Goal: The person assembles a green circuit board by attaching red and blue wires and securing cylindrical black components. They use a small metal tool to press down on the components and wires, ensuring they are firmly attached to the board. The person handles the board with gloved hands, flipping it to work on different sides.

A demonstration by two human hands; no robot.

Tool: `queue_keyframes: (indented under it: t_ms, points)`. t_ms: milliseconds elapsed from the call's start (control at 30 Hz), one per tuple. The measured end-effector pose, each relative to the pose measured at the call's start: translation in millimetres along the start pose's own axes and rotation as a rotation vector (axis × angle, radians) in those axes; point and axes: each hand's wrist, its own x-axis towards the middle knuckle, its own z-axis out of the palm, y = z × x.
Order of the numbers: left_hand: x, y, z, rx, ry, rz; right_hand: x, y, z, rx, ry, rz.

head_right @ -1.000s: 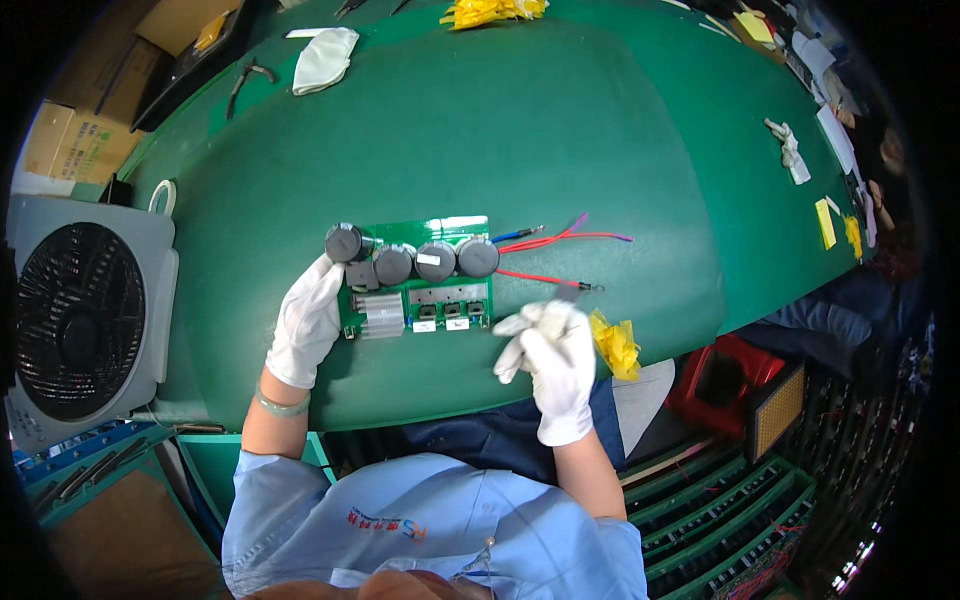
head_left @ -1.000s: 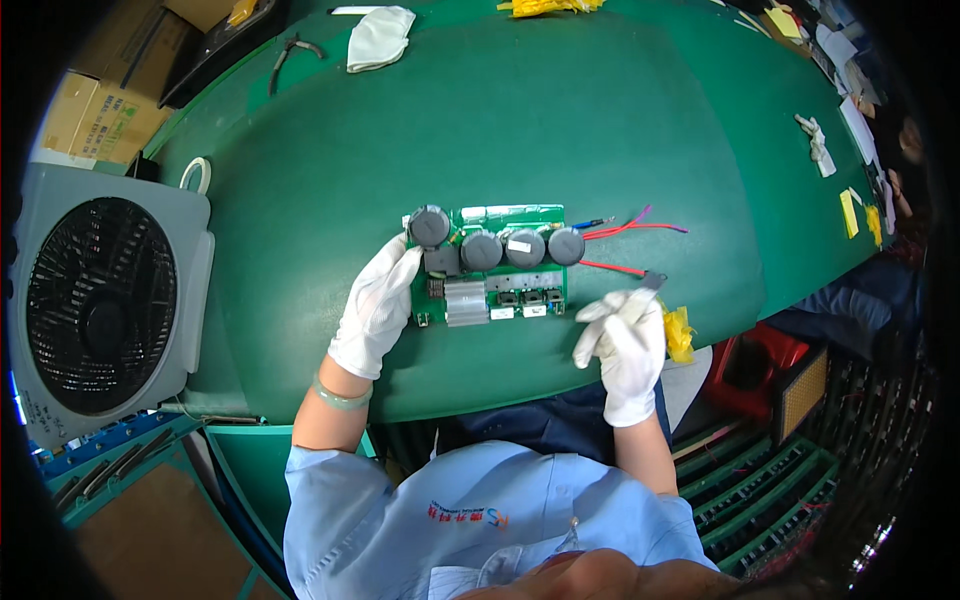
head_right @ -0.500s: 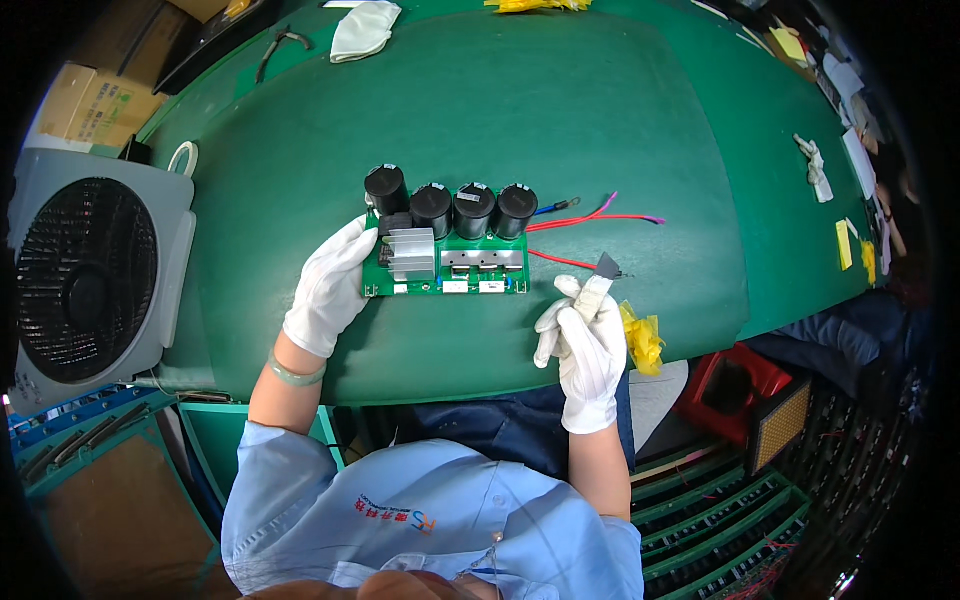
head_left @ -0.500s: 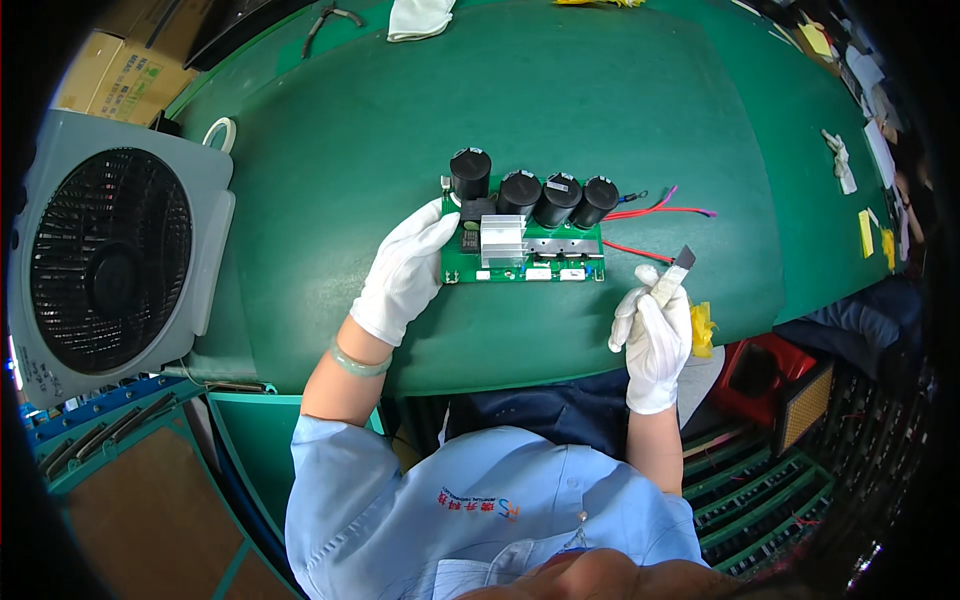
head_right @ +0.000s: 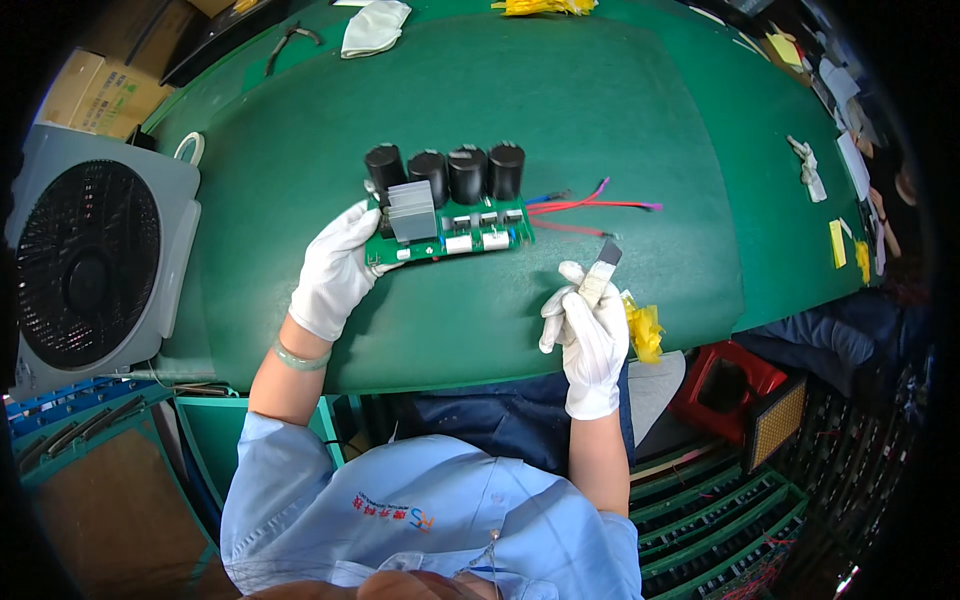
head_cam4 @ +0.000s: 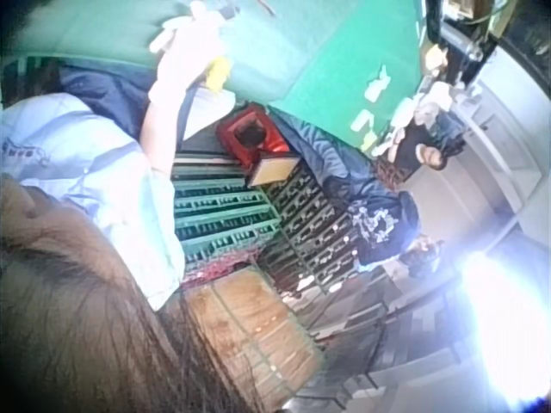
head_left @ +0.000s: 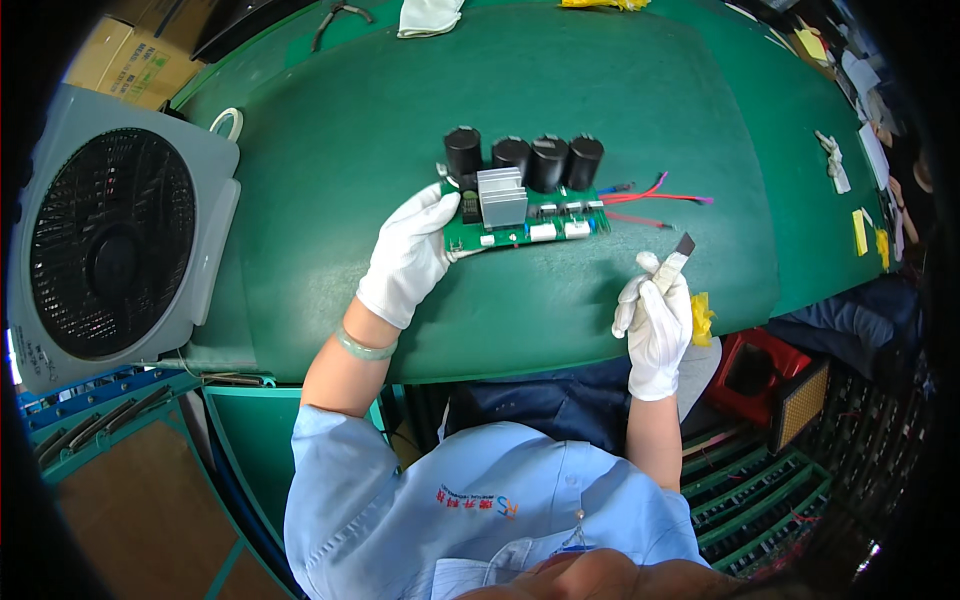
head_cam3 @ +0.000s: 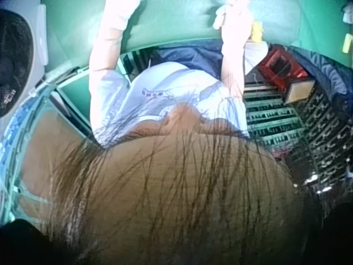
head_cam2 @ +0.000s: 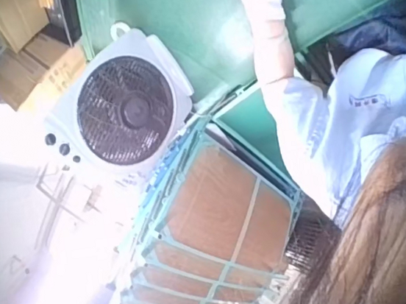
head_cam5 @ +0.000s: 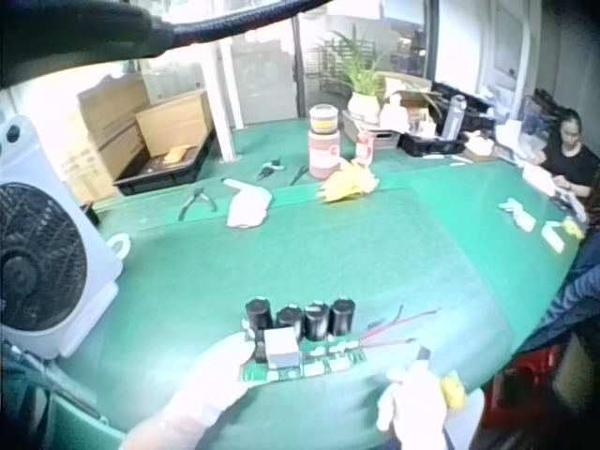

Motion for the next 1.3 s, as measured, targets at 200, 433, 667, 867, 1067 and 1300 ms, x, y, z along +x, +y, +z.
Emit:
queue_keyframes:
  t_ms: [200,433,667,867,1067,1300]
  points:
    - [1.6,9.6,-2.2,0.553,0.082,0.636,-0.7,1.6,-2.6,0.003,-0.007,-0.002]
    - [8.7,16.6,-8.0,1.063,-0.111,0.723,-2.3,-1.1,1.9,-0.027,-0.024,-0.014]
    - [-9.9,11.2,28.6,1.596,-0.433,0.794,-2.0,4.3,-9.0,0.157,-0.137,-0.033]
    - [-18.3,23.0,24.1,0.686,0.124,0.625,-7.4,9.9,-14.8,0.06,-0.104,-0.176]
    - [-21.8,18.4,36.1,1.024,0.101,-0.323,3.4,-2.4,4.6,-0.235,0.118,-0.206]
    - [-23.3,16.8,39.8,0.846,-0.058,-0.375,43.5,-14.3,17.8,-0.425,0.196,-0.189]
